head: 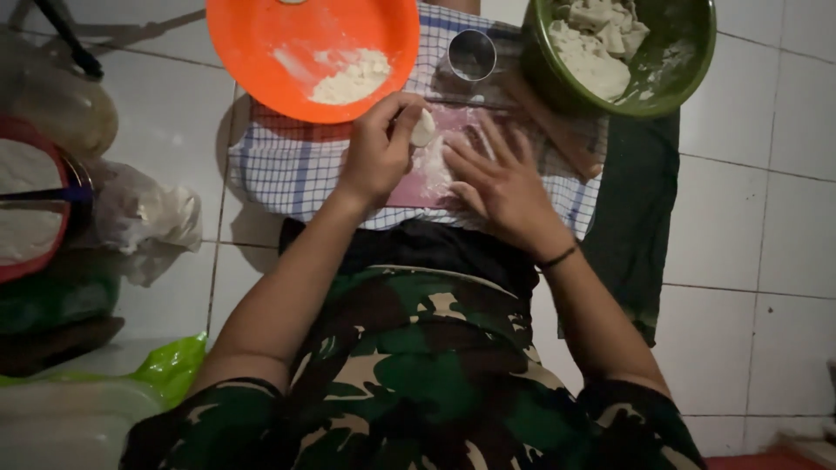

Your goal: A person sitting on the floor manually portions and shapes dough into small balls.

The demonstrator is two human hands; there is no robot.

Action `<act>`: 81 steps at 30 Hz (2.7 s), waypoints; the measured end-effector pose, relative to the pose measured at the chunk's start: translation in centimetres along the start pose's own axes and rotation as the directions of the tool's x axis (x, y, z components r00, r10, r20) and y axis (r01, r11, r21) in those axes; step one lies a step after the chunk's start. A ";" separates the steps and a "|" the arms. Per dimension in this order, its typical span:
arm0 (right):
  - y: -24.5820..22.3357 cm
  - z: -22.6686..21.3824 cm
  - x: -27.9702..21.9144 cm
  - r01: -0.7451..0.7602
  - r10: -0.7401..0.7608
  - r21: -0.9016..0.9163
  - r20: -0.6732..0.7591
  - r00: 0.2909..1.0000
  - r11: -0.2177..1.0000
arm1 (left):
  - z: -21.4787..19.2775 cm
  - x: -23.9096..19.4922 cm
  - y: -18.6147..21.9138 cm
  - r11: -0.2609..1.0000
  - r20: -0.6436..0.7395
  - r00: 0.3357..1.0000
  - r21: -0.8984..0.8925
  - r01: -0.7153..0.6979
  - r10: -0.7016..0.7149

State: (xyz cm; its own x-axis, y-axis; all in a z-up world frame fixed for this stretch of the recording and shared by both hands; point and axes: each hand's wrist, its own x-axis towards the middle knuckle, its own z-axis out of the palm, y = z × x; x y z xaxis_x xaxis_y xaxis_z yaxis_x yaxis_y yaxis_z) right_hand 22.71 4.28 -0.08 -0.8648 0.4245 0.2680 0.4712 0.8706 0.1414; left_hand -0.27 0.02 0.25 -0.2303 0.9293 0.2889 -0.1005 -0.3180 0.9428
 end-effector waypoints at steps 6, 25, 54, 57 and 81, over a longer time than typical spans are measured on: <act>-3.0 -1.7 1.7 0.013 -0.022 0.200 0.047 0.999 0.980 | -0.3 0.2 -0.8 0.997 0.021 0.999 0.073 -0.029 0.028; -0.3 -1.7 3.2 -0.002 0.022 0.202 -0.094 0.995 0.979 | -0.3 0.1 -0.6 0.995 0.018 0.999 0.091 -0.028 0.027; 3.0 1.7 17.6 0.172 -0.148 -0.116 0.192 0.970 0.978 | -0.9 -0.1 0.1 0.934 0.184 0.982 0.356 -0.021 -0.048; 4.1 2.0 17.8 0.095 -0.130 0.210 0.161 0.978 0.973 | -0.7 -0.1 0.4 0.944 0.172 0.985 0.326 -0.056 0.000; 0.4 -2.9 -0.2 -0.022 0.020 0.016 0.095 0.995 1.000 | -0.5 -0.1 0.4 0.963 0.131 0.988 0.243 -0.114 0.084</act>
State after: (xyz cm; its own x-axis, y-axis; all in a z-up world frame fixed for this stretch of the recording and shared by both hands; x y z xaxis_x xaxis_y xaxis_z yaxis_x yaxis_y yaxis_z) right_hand 23.60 3.78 2.72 -0.8676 0.4639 0.1791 0.4873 0.8650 0.1199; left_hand -0.76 -0.27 0.57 -0.1092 0.9160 0.3861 0.1649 -0.3663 0.9158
